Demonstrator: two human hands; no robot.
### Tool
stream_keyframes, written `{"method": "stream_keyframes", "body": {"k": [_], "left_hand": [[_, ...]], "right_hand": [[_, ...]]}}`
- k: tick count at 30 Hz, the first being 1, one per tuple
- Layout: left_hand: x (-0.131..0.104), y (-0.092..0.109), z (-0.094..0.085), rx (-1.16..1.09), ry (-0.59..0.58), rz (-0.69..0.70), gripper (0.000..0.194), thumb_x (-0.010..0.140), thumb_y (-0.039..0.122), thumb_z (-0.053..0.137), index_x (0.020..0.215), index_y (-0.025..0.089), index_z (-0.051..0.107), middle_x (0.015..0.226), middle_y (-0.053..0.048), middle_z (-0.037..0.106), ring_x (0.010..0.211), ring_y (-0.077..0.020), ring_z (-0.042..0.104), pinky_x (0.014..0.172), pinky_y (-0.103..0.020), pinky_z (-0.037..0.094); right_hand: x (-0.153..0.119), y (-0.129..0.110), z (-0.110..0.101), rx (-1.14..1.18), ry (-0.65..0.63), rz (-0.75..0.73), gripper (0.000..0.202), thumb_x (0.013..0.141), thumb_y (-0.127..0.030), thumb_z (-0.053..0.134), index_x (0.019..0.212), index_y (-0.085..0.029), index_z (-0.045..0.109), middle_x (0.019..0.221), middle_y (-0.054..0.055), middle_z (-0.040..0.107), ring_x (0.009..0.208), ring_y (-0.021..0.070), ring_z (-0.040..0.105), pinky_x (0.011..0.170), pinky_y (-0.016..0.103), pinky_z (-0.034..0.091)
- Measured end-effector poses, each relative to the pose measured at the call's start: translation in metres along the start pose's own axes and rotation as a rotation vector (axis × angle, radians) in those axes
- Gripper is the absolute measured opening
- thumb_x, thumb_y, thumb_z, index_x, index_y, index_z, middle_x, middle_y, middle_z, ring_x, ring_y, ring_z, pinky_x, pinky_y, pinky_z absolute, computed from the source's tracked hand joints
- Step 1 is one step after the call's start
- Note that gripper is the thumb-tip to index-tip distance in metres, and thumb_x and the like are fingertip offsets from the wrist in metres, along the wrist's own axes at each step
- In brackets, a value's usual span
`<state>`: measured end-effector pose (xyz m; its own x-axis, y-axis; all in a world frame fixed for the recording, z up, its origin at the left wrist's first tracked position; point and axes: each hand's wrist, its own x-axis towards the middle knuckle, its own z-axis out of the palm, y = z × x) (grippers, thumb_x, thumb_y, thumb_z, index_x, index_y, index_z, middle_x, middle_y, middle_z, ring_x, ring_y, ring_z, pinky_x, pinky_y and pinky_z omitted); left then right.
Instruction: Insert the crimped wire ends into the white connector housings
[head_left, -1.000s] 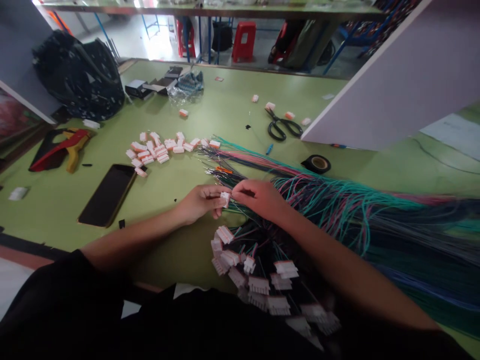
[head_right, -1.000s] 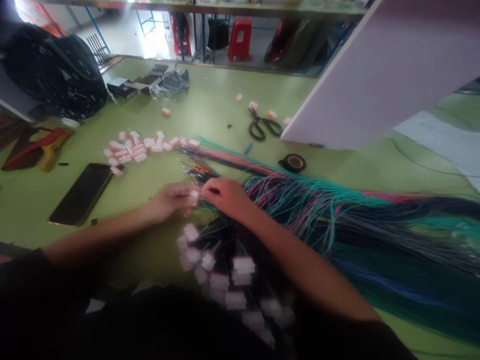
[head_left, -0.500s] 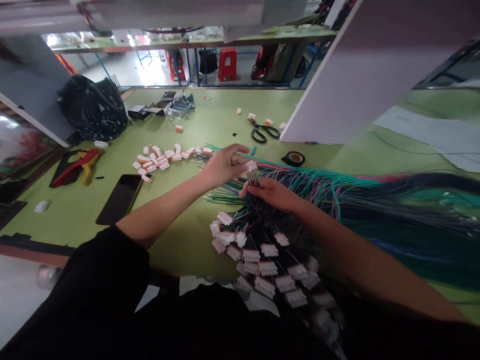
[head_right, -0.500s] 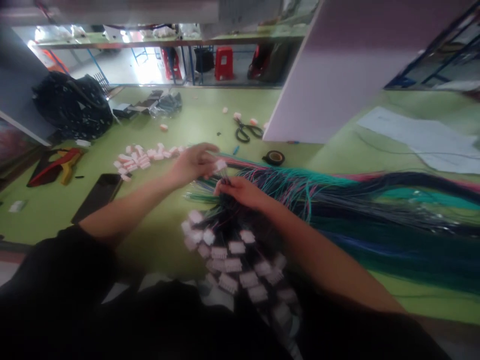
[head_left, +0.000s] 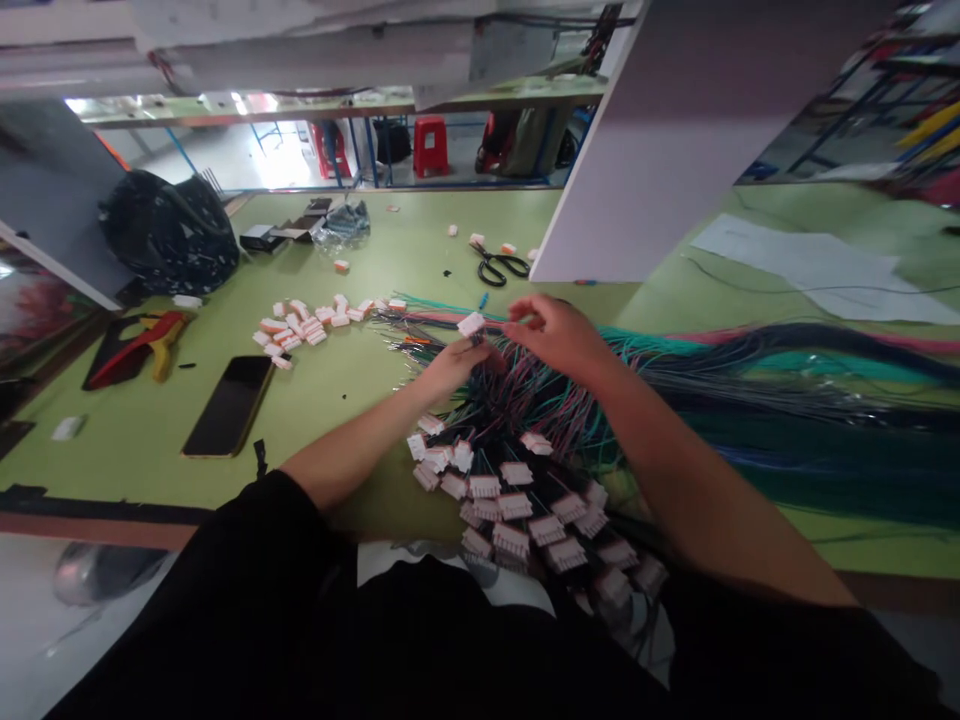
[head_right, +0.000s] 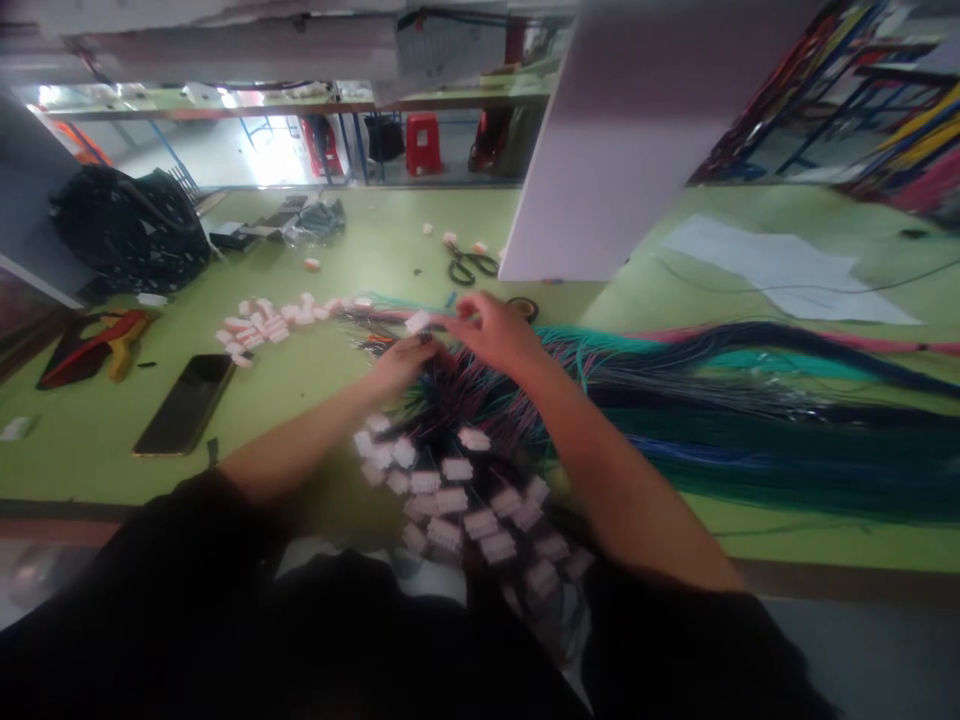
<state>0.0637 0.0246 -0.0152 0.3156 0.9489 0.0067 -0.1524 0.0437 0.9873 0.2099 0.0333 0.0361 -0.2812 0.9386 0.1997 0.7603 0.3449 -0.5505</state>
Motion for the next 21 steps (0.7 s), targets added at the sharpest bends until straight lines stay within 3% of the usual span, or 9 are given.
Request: {"method": "stream_keyframes", "body": {"k": [3, 7, 11, 15, 21], "left_hand": [[-0.001, 0.004, 0.002, 0.076, -0.108, 0.017, 0.031, 0.076, 0.005, 0.045, 0.049, 0.013, 0.056, 0.052, -0.002, 0.057, 0.057, -0.0122, 0.052, 0.07, -0.027, 0.041], [-0.005, 0.007, 0.001, 0.015, -0.132, -0.013, 0.022, 0.073, 0.004, 0.046, 0.056, 0.014, 0.055, 0.049, 0.001, 0.053, 0.052, -0.0112, 0.048, 0.061, -0.026, 0.038], [-0.009, -0.004, 0.004, -0.024, -0.032, 0.021, 0.006, 0.077, 0.015, 0.055, 0.072, 0.015, 0.053, 0.048, 0.006, 0.045, 0.046, -0.0077, 0.04, 0.05, -0.023, 0.031], [-0.009, -0.019, 0.009, -0.027, 0.096, 0.026, 0.014, 0.077, 0.018, 0.059, 0.082, 0.018, 0.046, 0.045, 0.01, 0.045, 0.041, -0.0065, 0.04, 0.047, -0.021, 0.028], [-0.01, -0.029, 0.009, -0.181, 0.149, 0.039, 0.015, 0.073, 0.015, 0.061, 0.076, 0.017, 0.047, 0.051, 0.007, 0.056, 0.043, -0.0068, 0.048, 0.051, -0.021, 0.035]], "right_hand": [[0.003, -0.015, 0.004, 0.053, -0.004, -0.071, 0.032, 0.073, -0.026, 0.062, 0.104, -0.017, 0.063, 0.098, 0.008, 0.067, 0.077, 0.0158, 0.059, 0.07, 0.028, 0.044], [0.006, -0.018, 0.015, 0.257, -0.025, 0.059, 0.011, 0.073, -0.025, 0.061, 0.08, -0.016, 0.064, 0.064, 0.0, 0.061, 0.056, 0.0108, 0.053, 0.055, 0.024, 0.041], [0.008, -0.006, 0.02, 0.614, 0.01, 0.29, 0.012, 0.071, -0.027, 0.065, 0.071, -0.017, 0.058, 0.053, -0.005, 0.052, 0.039, 0.0061, 0.045, 0.04, 0.02, 0.035], [0.009, 0.002, 0.026, 0.649, 0.1, 0.305, 0.019, 0.07, -0.031, 0.067, 0.067, -0.016, 0.055, 0.051, -0.006, 0.051, 0.035, 0.0038, 0.044, 0.036, 0.018, 0.033], [0.011, 0.008, 0.032, 0.758, 0.166, 0.41, 0.02, 0.07, -0.027, 0.067, 0.065, -0.016, 0.052, 0.054, -0.007, 0.051, 0.033, 0.0018, 0.042, 0.033, 0.016, 0.033]]}}
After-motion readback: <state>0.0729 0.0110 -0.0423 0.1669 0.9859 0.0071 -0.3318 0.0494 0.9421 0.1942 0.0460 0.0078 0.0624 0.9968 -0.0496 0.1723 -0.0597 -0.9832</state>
